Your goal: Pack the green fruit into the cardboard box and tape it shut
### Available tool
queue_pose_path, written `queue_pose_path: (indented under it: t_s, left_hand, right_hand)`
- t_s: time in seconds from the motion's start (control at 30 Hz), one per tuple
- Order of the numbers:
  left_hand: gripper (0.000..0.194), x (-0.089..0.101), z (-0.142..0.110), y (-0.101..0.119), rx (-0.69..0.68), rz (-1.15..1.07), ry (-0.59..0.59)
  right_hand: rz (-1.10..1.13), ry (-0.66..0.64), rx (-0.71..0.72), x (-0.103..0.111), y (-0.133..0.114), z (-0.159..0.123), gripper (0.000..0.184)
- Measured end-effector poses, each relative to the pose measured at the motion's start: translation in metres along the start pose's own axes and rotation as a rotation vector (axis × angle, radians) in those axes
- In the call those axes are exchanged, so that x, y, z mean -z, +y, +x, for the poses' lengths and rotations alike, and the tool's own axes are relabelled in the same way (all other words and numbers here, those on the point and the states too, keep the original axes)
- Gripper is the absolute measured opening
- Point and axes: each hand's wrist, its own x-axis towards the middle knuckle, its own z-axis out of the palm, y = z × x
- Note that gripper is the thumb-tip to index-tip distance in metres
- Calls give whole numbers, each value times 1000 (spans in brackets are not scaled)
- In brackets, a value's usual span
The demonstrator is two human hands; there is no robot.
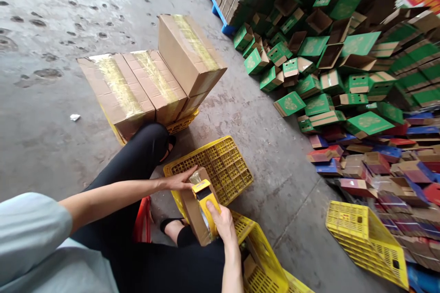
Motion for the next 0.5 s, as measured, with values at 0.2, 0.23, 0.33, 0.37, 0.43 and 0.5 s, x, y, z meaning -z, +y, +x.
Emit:
queue_pose_path:
  t_s: [0.2,0.23,0.33,0.37,0.43,0.5]
  left_hand:
    - [96,-8,6,-17,-117,-8,92]
    - [95,-9,7,-20,-137,-24,105]
    - [93,-12,10,-26,-185,-51,141]
    - [93,-12,10,-28,-194,-52,150]
    - [92,-14,11,-30,-206,-49,166]
    - [91,-15,11,-31,-211,-44,174]
  right_hand:
    - [90,-22,-62,-2,-12,-4,65]
    - [104,-31,-82,-1,-13,-5,66]
    - [94,-43,-139,5,-19,-5,67]
    - [80,-48,-143,8,-22,-6,67]
    - [51,-65,-135,15,-27,-6,66]
    - [35,-85,-137,21,-32,-7,63]
